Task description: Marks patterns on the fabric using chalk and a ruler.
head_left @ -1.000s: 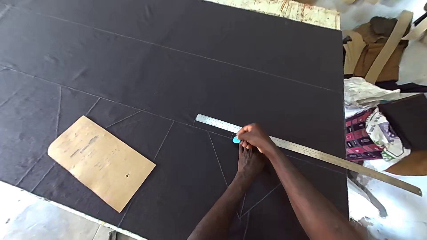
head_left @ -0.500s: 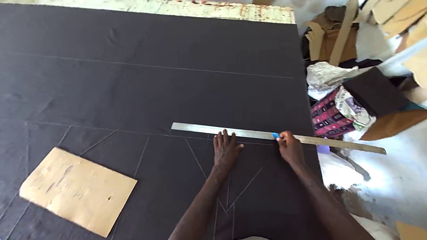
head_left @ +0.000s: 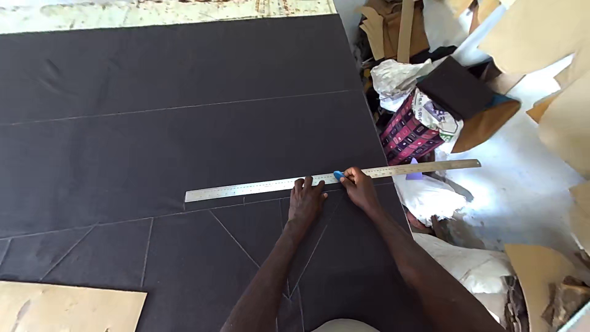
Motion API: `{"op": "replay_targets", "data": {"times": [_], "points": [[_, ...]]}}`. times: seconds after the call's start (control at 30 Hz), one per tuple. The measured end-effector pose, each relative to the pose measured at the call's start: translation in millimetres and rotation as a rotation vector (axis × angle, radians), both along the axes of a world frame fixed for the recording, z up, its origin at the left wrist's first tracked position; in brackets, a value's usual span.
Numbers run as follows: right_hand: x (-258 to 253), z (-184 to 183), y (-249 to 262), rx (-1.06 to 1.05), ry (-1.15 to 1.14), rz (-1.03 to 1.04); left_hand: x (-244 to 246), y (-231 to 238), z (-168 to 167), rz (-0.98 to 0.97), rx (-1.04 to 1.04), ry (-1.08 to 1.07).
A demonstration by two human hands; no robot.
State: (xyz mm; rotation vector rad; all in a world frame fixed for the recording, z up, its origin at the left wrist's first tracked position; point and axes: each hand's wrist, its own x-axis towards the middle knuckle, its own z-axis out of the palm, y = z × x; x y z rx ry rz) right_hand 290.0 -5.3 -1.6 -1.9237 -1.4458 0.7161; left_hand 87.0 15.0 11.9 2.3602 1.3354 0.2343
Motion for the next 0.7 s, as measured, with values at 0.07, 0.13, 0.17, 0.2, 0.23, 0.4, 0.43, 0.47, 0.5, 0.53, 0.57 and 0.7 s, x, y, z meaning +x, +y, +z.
{"op": "replay_targets", "data": {"times": [0.07, 0.13, 0.17, 0.2, 0.23, 0.4, 0.43, 0.47, 0.5, 0.53, 0.57, 0.7], "points": [[5, 5, 2, 0.012, 0.138, -0.06, -1, -3, 9, 0.01, -0.019, -0.005], [7, 9, 2, 0.056, 0.237, -0.154, 3, 7, -6, 0.007, 0.023, 0.103], [7, 10, 0, 0.071, 0.284, -0.198, 5, 9, -11, -0.001, 0.039, 0.144], [6, 11, -3, 0.074, 0.339, -0.233, 6, 7, -7, -0.014, 0.035, 0.154], [3, 12, -7, 0.062, 0.379, -0.258, 7, 3, 2, -0.026, 0.02, 0.132], [4, -4, -20, 0.051, 0.335, -0.239, 16, -3, 14, -0.068, 0.016, 0.244], [6, -7, -21, 0.061, 0.311, -0.223, 18, -1, 11, -0.075, 0.01, 0.288], [6, -8, -20, 0.065, 0.279, -0.2, 21, 3, 3, -0.085, 0.016, 0.347], [6, -8, -20, 0.061, 0.234, -0.171, 22, 5, -2, -0.088, 0.018, 0.375], [4, -8, -19, 0.049, 0.179, -0.145, 22, 5, -4, -0.091, 0.023, 0.387], [3, -8, -17, 0.034, 0.127, -0.125, 21, 4, -2, -0.092, 0.021, 0.388], [-2, -7, -15, 0.03, -0.005, -0.084, 20, -2, 11, -0.078, 0.001, 0.338]]}}
